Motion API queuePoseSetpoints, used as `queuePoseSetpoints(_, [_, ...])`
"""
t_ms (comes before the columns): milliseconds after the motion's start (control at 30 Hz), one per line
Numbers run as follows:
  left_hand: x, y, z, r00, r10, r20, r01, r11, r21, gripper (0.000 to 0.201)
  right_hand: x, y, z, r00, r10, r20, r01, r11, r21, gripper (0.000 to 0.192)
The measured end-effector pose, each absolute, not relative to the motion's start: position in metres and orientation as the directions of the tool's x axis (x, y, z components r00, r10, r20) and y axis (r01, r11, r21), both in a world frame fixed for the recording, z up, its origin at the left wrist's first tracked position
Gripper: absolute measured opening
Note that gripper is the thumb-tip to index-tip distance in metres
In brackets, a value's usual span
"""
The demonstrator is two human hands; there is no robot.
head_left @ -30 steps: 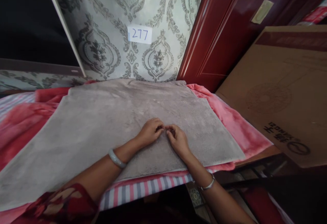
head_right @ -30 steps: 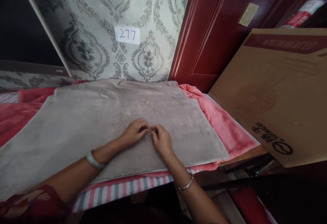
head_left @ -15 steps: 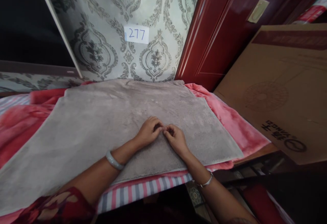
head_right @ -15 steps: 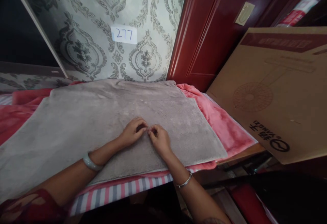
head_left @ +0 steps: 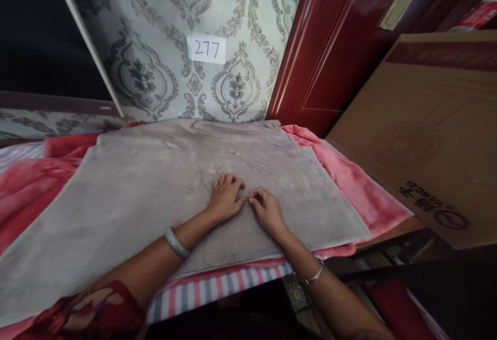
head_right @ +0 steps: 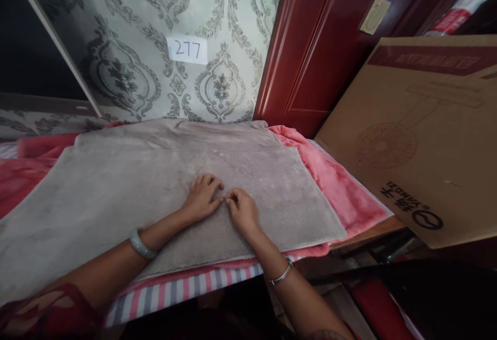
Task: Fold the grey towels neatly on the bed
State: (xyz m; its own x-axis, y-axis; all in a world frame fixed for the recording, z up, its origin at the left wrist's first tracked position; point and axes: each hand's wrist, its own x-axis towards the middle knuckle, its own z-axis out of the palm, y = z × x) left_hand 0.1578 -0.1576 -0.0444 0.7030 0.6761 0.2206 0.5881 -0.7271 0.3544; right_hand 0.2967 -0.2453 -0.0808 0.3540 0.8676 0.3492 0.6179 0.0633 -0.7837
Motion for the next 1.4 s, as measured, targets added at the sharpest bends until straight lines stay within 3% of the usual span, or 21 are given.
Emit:
queuePoseSetpoints(233, [0.158, -0.158, -0.044, 0.711, 0.667, 0.221, 0.58, -0.735, 0.35, 0.027, 0.295, -0.247, -0.076, 0.322, 0.862, 0.393, 0.646, 0.103, -0.756, 0.006])
queuePoseSetpoints(567, [0.158, -0.156, -0.05, 0.717, 0.647, 0.26, 0.549, -0.753, 0.362, 0.028, 0.302, -0.24, -0.068, 0.305, 0.94, 0.151, 0.459, -0.006, -0.889, 0.003])
queuePoseSetpoints(800, [0.157, -0.157, -0.05, 0.735, 0.634, 0.241, 0.558, -0.767, 0.317, 0.031, 0.302, -0.236, -0.052, 0.193, 0.972, 0.136, 0.585, -0.003, -0.811, 0.01])
queuePoseSetpoints(967, [0.159, -0.158, -0.053, 0.736, 0.631, 0.245, 0.563, -0.772, 0.297, 0.032, 0.301, -0.236, -0.064, 0.187, 0.975, 0.121, 0.397, 0.038, -0.917, 0.003])
queuePoseSetpoints(1167, [0.158, -0.157, -0.053, 0.738, 0.627, 0.249, 0.554, -0.774, 0.306, 0.033, 0.303, -0.245, -0.046, 0.235, 0.972, 0.003, -0.022, 0.009, -1.0, 0.035])
queuePoseSetpoints(1300, [0.155, -0.156, -0.049, 0.74, 0.622, 0.256, 0.522, -0.771, 0.365, 0.034, 0.308, -0.3, -0.016, 0.1, 0.995, -0.004, 0.007, -0.005, -1.0, 0.042])
queuePoseSetpoints(1400, [0.153, -0.158, -0.048, 0.735, 0.628, 0.256, 0.527, -0.766, 0.367, 0.041, 0.318, -0.365, -0.009, -0.092, 0.984, -0.151, 0.11, -0.141, -0.984, 0.039])
